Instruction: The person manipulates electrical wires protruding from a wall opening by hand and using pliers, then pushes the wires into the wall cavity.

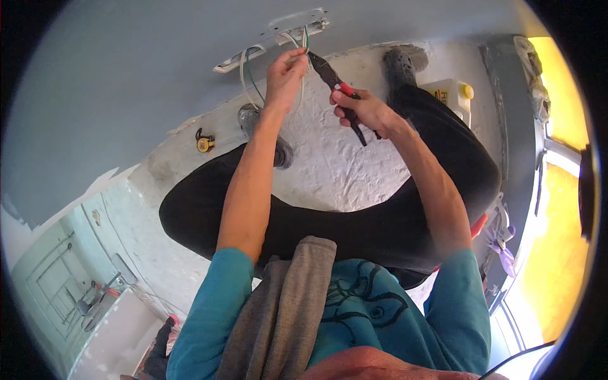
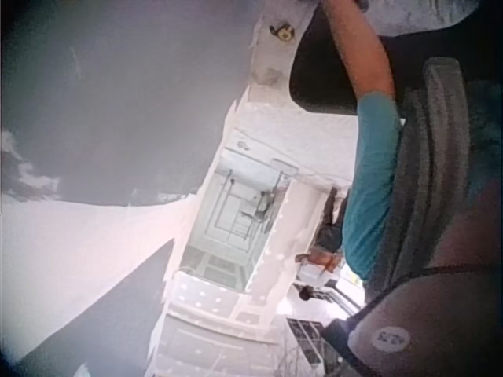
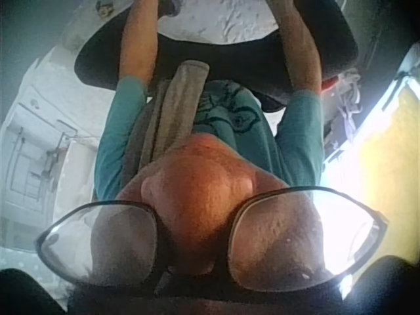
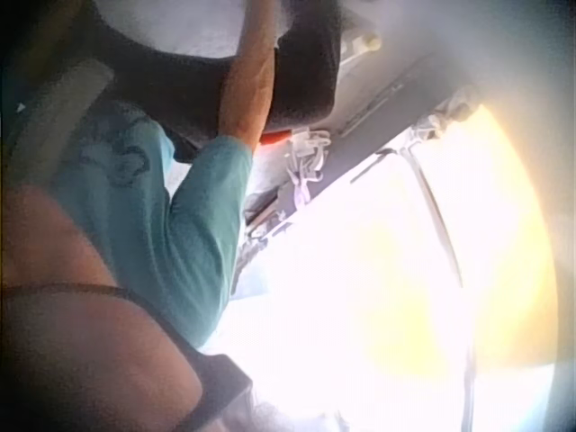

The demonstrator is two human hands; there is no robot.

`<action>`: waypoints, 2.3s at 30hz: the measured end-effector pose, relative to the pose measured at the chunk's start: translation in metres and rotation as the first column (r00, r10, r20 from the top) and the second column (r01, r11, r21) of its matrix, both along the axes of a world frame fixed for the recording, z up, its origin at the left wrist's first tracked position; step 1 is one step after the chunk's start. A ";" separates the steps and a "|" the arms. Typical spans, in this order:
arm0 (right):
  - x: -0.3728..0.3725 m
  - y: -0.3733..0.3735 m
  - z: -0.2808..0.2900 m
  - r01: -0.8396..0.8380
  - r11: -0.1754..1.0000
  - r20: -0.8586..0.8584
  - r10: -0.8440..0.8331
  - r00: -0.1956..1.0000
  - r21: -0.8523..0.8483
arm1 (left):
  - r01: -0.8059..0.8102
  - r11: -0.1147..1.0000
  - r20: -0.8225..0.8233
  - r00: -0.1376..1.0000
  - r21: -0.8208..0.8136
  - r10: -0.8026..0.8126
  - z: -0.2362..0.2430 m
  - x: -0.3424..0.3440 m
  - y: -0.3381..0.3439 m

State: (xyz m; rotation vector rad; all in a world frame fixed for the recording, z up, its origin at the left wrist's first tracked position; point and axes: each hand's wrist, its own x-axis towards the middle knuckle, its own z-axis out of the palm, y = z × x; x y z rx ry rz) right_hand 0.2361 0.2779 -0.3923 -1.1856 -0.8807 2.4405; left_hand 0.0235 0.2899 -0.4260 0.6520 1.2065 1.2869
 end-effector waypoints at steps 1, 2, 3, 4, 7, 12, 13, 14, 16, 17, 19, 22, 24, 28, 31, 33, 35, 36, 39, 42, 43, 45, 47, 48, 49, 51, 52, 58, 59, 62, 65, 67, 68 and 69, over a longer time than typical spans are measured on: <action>0.000 0.005 0.003 -0.078 0.983 0.143 0.054 0.988 0.169 | 0.019 0.999 -0.235 0.972 0.032 -0.011 -0.002 -0.002 0.002; 0.003 0.009 0.005 -0.171 0.932 0.294 0.074 0.953 0.319 | 0.050 0.997 -0.452 0.892 0.056 -0.020 -0.002 -0.001 0.003; 0.007 0.014 0.006 -0.250 0.875 0.402 0.070 0.913 0.415 | 0.049 0.997 -0.449 0.893 0.056 -0.019 -0.002 -0.001 0.003; 0.009 0.017 0.007 -0.252 0.875 0.406 0.071 0.911 0.414 | 0.081 0.994 -0.469 0.883 0.075 -0.036 -0.002 -0.002 0.003; 0.018 0.030 0.003 -0.542 0.560 0.686 -0.065 0.725 0.627 | 0.137 0.991 -0.575 0.811 0.004 -0.109 0.006 0.000 0.013; 0.020 0.034 0.003 -0.552 0.491 0.677 -0.111 0.728 0.674 | 0.165 0.984 -0.622 0.764 -0.073 -0.174 0.002 0.006 0.023; 0.021 0.035 0.003 -0.558 0.479 0.683 -0.129 0.719 0.678 | 0.126 0.988 -0.682 0.714 -0.092 -0.154 0.000 0.007 0.023; 0.022 0.037 0.002 -0.554 0.484 0.682 -0.130 0.719 0.677 | 0.088 0.990 -0.737 0.661 -0.111 -0.141 0.000 0.009 0.022; 0.024 0.041 -0.002 -0.581 0.443 0.692 -0.139 0.708 0.683 | 0.048 0.995 -0.704 0.704 -0.082 -0.092 -0.002 0.016 0.020; 0.023 0.041 -0.003 -0.579 0.444 0.691 -0.137 0.710 0.684 | -0.004 0.999 -0.668 0.743 -0.049 -0.030 -0.005 0.016 0.020; 0.020 0.040 -0.004 -0.559 0.397 0.656 -0.166 0.736 0.728 | -0.008 1.000 -0.667 0.745 -0.011 -0.001 -0.010 0.014 0.020; 0.013 0.037 -0.008 -0.520 0.430 0.629 -0.162 0.760 0.738 | -0.077 0.996 -0.642 0.761 0.051 0.092 -0.012 0.019 0.019; 0.008 0.033 -0.014 -0.495 0.481 0.636 -0.187 0.748 0.723 | -0.139 0.988 -0.613 0.774 0.074 0.155 -0.011 0.029 0.020; 0.007 0.030 -0.018 -0.491 0.540 0.670 -0.198 0.716 0.684 | -0.188 0.982 -0.533 0.831 0.002 0.160 -0.003 0.033 0.014; 0.010 0.029 -0.020 -0.470 0.543 0.656 -0.214 0.724 0.696 | -0.141 0.989 -0.513 0.852 -0.030 0.106 -0.006 0.029 0.013; 0.010 0.029 -0.015 -0.454 0.602 0.665 -0.178 0.725 0.657 | -0.108 0.994 -0.544 0.835 -0.022 0.079 -0.008 0.028 0.014; 0.011 0.025 -0.014 -0.439 0.656 0.674 -0.145 0.725 0.614 | -0.135 0.986 -0.436 0.885 0.095 0.163 -0.008 0.035 0.017; 0.011 0.021 -0.018 -0.333 0.727 0.622 -0.163 0.766 0.601 | -0.138 0.986 -0.436 0.884 0.099 0.167 -0.006 0.036 0.020; -0.004 0.008 -0.021 -0.162 0.822 0.506 -0.170 0.846 0.546 | -0.185 0.981 -0.389 0.901 0.054 0.191 -0.007 0.023 0.022; -0.008 -0.006 -0.045 0.010 0.860 0.378 -0.235 0.896 0.510 | -0.157 0.951 -0.684 0.664 0.268 0.302 -0.023 0.032 0.032; -0.010 -0.009 -0.044 -0.039 0.855 0.418 -0.213 0.883 0.518 | -0.225 0.940 -0.591 0.734 0.255 0.336 -0.021 0.039 0.032; -0.039 -0.018 -0.038 -0.032 0.871 0.386 -0.184 0.904 0.489 | -0.297 0.927 -0.607 0.701 0.230 0.375 -0.026 0.019 0.031; -0.030 -0.008 -0.054 0.151 0.829 0.198 -0.299 0.934 0.539 | -0.229 0.968 -0.662 0.743 -0.108 0.102 0.011 0.043 0.045; -0.076 -0.031 -0.067 0.223 0.795 0.051 -0.304 0.951 0.565 | -0.293 0.955 -0.891 0.420 0.048 0.174 -0.018 0.007 0.023; -0.047 0.003 -0.092 0.184 0.729 0.130 -0.352 0.927 0.659 | -0.150 0.981 -0.831 0.557 -0.125 -0.021 0.011 0.034 0.046; -0.038 0.021 -0.089 0.227 0.698 0.138 -0.425 0.895 0.679 | -0.270 0.958 -0.736 0.667 -0.097 0.114 0.037 0.049 0.057; -0.038 0.018 -0.080 0.317 0.721 0.099 -0.470 0.877 0.617 | -0.247 0.960 -0.695 0.713 -0.129 0.090 0.042 0.052 0.054; -0.046 0.010 -0.076 0.237 0.741 0.174 -0.430 0.886 0.628 | -0.247 0.950 -0.688 0.724 -0.191 0.050 0.026 0.050 0.064; -0.040 0.020 -0.085 0.284 0.728 0.128 -0.454 0.882 0.624 | -0.252 0.950 -0.710 0.702 -0.186 0.048 0.027 0.053 0.072; -0.052 0.006 -0.077 0.231 0.742 0.194 -0.438 0.878 0.629 | -0.267 0.901 -0.664 0.747 -0.341 -0.031 0.001 0.042 0.076; -0.040 0.022 -0.077 0.262 0.712 0.206 -0.499 0.842 0.651 | -0.152 0.973 -0.740 0.672 -0.173 -0.026 -0.003 0.050 0.099; -0.039 0.021 -0.073 0.245 0.720 0.242 -0.501 0.831 0.649 | -0.074 0.978 -0.773 0.625 -0.198 -0.109 -0.017 0.057 0.116; -0.038 0.016 -0.073 0.234 0.743 0.281 -0.496 0.821 0.628 | -0.043 0.969 -0.778 0.605 -0.242 -0.167 -0.029 0.055 0.120; -0.036 0.009 -0.073 0.202 0.756 0.299 -0.469 0.831 0.623 | -0.014 0.958 -0.778 0.587 -0.285 -0.223 -0.042 0.054 0.124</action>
